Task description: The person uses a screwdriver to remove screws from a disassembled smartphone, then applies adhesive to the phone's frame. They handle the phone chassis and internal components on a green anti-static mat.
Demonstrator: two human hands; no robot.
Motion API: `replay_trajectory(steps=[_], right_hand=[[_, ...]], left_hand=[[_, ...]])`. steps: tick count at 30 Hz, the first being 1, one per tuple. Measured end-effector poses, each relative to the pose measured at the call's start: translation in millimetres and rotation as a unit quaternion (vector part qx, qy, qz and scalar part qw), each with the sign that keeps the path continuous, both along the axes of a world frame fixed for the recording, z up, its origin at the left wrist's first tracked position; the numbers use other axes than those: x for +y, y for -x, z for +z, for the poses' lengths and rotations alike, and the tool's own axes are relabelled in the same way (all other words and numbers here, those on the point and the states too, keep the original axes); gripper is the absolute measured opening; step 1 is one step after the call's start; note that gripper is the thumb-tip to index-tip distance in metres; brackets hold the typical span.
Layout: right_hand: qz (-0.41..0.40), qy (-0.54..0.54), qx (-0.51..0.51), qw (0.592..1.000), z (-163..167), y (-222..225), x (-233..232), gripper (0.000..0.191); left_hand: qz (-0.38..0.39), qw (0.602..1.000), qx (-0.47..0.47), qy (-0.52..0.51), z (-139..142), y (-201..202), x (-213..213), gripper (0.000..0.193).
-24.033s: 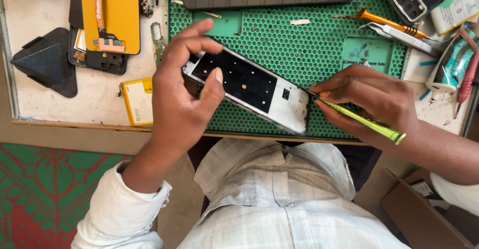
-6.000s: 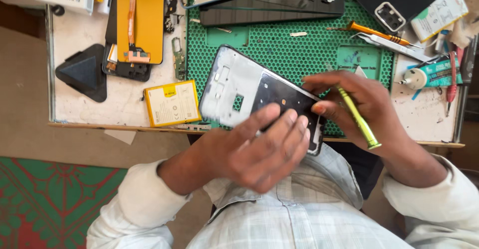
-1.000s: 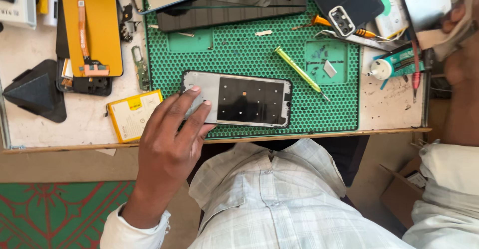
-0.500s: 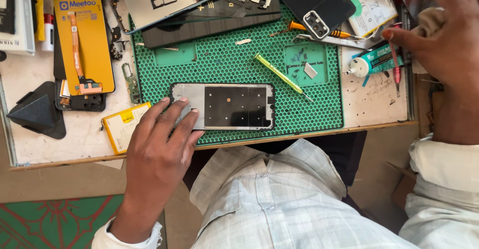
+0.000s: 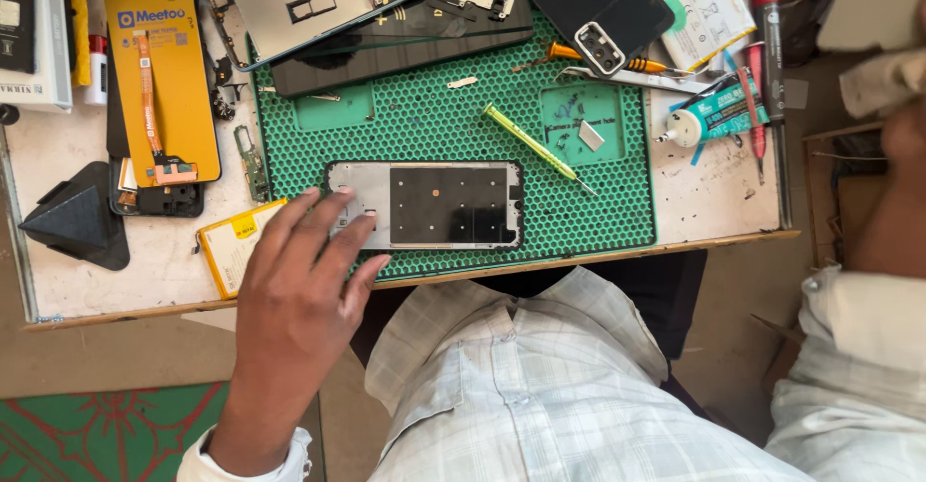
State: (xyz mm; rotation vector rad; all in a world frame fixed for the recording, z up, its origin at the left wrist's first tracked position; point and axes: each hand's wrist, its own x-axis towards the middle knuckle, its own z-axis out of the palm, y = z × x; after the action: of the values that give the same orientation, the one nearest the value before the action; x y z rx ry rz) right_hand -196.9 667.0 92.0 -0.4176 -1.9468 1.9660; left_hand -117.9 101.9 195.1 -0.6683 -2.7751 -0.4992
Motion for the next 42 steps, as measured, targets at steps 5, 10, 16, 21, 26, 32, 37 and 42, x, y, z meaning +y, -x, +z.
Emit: replay_trajectory(steps=[5,10,16,21,26,32,37,42], right_hand=[[0.136,0.087,0.055,0.985,30.6,-54.8,-37.5,0.032],[0.262,-0.091,-0.01,0.961,73.5,-101.0,-132.7,0.033],[0.381,-0.27,0.068,0.882,77.7,-102.7,-185.5,0.024],[0.341,-0.158,-0.07,0.924,85.8,-105.3,-180.2,0.032],[0.375,-0.246,0.088,0.89,94.0,-99.2,-186.4,0.044],[0.264,-0.293,-0.028,0.919,26.7,-146.4,-100.5,0.025],[0.016,-0.044,-0.256,0.965,-27.9,-181.2,43.2,0.015],[-0.227,-0.191,-0.299,0.907,0.7,-261.6,63.1,0.015]], left_hand=[[0.012,0.989,0.003,-0.148,0.9,1.6,20.6,0.039],[-0.086,0.848,-0.28,-0.442,-0.8,1.9,76.6,0.059],[-0.074,0.729,-0.25,-0.632,-35.9,0.2,87.5,0.034],[-0.026,0.621,-0.177,-0.763,-43.0,0.6,64.2,0.019],[-0.061,0.802,-0.175,-0.568,-5.2,0.7,85.5,0.032],[-0.173,0.843,-0.295,-0.416,-3.9,-5.3,91.4,0.041],[-0.173,0.947,-0.094,-0.253,-5.0,-5.5,64.6,0.036],[-0.207,0.966,-0.155,-0.014,-41.5,26.5,11.8,0.041]])
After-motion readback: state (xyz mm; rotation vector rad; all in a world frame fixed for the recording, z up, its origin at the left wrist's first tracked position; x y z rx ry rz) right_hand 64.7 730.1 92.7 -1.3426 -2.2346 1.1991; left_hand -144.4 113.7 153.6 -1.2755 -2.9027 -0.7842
